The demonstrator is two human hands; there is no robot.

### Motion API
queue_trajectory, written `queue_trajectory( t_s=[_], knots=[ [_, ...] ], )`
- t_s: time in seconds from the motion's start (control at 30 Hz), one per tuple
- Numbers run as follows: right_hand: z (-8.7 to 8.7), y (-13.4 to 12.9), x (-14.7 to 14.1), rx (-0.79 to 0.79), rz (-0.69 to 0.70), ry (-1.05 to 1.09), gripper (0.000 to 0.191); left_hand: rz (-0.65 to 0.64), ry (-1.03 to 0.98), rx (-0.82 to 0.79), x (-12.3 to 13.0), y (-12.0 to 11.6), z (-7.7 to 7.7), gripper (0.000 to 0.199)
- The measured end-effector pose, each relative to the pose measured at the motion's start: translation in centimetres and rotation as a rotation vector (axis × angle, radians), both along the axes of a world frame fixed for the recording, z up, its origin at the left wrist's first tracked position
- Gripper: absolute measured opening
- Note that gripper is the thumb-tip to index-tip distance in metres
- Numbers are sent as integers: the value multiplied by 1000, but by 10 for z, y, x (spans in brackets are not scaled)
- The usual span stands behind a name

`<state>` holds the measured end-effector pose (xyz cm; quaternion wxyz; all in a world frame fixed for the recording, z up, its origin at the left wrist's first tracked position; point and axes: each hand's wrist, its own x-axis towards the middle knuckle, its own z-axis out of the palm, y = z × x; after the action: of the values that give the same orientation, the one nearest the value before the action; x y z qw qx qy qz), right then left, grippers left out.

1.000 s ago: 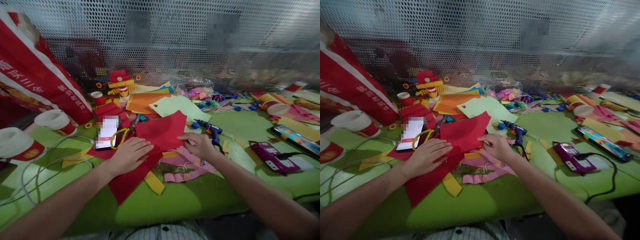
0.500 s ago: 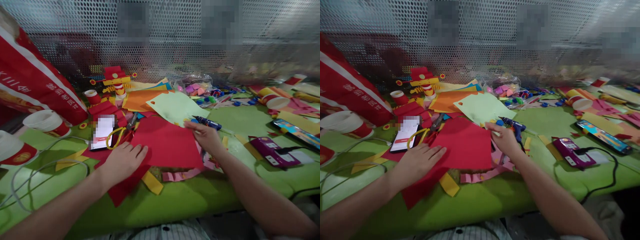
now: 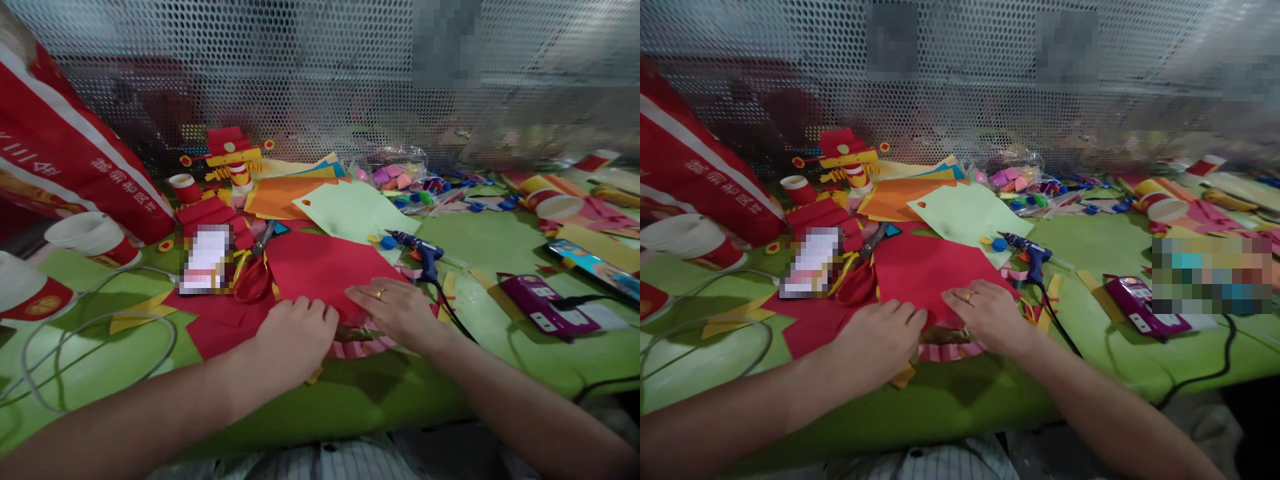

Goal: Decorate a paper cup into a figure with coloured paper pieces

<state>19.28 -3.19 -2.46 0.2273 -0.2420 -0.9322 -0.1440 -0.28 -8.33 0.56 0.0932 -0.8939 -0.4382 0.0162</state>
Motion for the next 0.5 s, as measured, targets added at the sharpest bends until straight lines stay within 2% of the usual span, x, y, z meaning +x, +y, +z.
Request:
queue_trajectory(
  t_s=[0.13,0.23,0.33,0.43,0.5],
  knots=[
    [-4,17,10,-9,72,132,36,-246,-138,247,-38,3,9,23],
    [-6,25,6,-19,85,117,34,-377,-85,412,-51,-1,9,29],
    [-11,31,-2,-63,-19,26,36,-441,-37,423,-44,-7,-5,25],
    [-13,33,-6,-111,-149,-102,41,-459,-6,324,-24,-7,-24,19],
    [-9,32,-3,-92,-201,-112,43,-447,0,274,-11,-3,-30,20]
  ],
)
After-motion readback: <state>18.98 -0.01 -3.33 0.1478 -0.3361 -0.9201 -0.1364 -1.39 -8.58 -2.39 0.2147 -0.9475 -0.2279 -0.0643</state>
